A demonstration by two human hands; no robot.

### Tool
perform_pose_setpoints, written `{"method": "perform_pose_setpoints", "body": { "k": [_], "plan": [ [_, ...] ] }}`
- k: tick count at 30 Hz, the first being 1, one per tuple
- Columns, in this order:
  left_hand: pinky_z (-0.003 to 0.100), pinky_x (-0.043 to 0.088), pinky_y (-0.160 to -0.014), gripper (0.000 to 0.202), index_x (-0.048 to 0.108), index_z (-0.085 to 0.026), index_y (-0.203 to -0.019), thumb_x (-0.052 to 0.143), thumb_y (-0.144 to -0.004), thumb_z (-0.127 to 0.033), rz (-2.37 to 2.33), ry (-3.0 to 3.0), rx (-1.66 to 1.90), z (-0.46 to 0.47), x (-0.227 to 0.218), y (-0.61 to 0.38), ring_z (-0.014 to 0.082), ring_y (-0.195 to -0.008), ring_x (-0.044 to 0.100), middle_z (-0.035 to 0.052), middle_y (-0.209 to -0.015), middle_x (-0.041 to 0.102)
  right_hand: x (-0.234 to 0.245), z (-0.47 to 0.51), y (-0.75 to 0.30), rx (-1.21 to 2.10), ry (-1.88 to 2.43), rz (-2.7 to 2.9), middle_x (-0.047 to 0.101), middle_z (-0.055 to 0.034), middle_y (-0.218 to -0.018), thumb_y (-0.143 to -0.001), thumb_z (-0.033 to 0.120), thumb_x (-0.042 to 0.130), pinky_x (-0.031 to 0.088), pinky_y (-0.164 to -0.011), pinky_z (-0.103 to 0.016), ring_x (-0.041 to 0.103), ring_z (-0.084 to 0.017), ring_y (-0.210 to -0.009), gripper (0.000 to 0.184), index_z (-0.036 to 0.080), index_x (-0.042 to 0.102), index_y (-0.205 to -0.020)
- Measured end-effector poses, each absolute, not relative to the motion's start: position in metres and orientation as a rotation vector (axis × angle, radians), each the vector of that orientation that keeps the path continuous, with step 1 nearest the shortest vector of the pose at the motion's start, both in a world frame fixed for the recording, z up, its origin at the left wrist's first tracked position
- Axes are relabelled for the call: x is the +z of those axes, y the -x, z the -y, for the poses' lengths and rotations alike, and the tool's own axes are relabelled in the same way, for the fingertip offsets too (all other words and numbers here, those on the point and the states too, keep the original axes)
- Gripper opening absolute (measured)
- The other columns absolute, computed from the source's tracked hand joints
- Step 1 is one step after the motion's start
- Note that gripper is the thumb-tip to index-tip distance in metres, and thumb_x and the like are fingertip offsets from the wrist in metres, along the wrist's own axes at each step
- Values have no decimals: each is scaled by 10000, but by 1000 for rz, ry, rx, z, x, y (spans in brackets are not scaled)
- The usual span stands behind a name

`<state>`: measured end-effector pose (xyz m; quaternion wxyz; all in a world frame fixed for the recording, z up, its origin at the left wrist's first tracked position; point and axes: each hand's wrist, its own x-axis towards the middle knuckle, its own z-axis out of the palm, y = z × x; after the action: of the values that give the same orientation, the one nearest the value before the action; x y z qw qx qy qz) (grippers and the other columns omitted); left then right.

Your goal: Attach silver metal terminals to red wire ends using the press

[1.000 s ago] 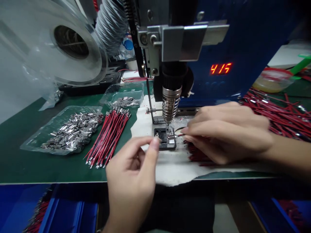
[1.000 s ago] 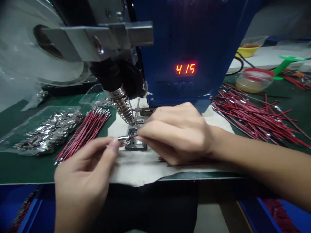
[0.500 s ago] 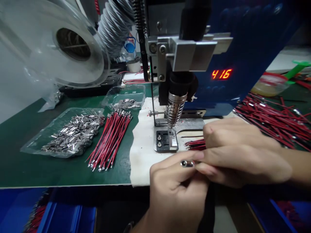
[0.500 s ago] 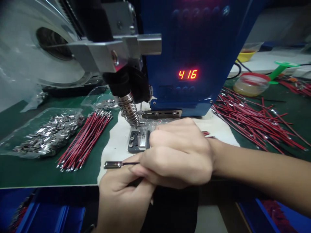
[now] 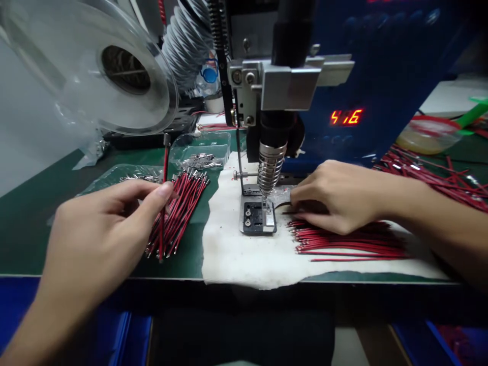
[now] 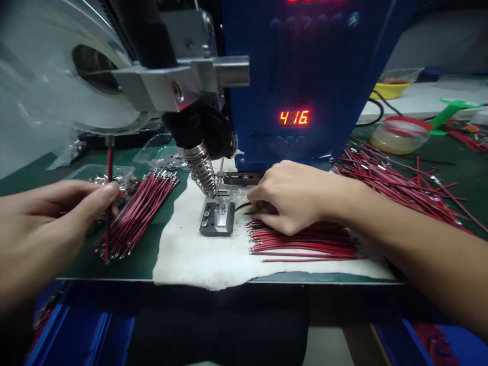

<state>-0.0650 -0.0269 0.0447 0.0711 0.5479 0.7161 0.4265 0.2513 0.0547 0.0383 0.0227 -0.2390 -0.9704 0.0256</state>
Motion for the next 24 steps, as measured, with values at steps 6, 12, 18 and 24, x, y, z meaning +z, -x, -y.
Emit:
{"method": "perform_pose_setpoints", "body": {
  "k": [6,12,18,24],
  "plan": [
    [265,227,-670,282,715,-211,-702,604,-893,-387,-2301,-2171,487,10,57,80,211,-682,522,38,-713,663,34,-53,-248,194,744,2996,699,-31,-775,-878,169,571,388,-631,-299,625,-173,-665,131,197,689,-828],
    [291,169,-648,317,671,-224,-643,612,-914,-377,-2225,-2262,272,7,50,83,213,-637,451,46,-678,603,32,-54,-247,199,711,2965,688,-26,-736,-861,145,563,383,-623,-291,606,-160,-641,152,190,679,-775],
    [286,117,-621,359,689,-234,-565,711,-855,-444,-2394,-2315,77,-15,41,88,159,-534,328,1,-562,552,36,-56,-248,282,731,2881,702,2,-687,-857,156,587,348,-569,-284,570,-126,-549,161,187,742,-825],
    [278,160,-599,524,702,-254,-604,591,-896,-675,-2469,-2402,22,-19,41,94,184,-556,409,18,-553,558,34,-59,-250,379,661,2858,775,-27,-856,-888,154,592,455,-676,-277,683,-155,-721,176,184,763,-919]
  ]
}}
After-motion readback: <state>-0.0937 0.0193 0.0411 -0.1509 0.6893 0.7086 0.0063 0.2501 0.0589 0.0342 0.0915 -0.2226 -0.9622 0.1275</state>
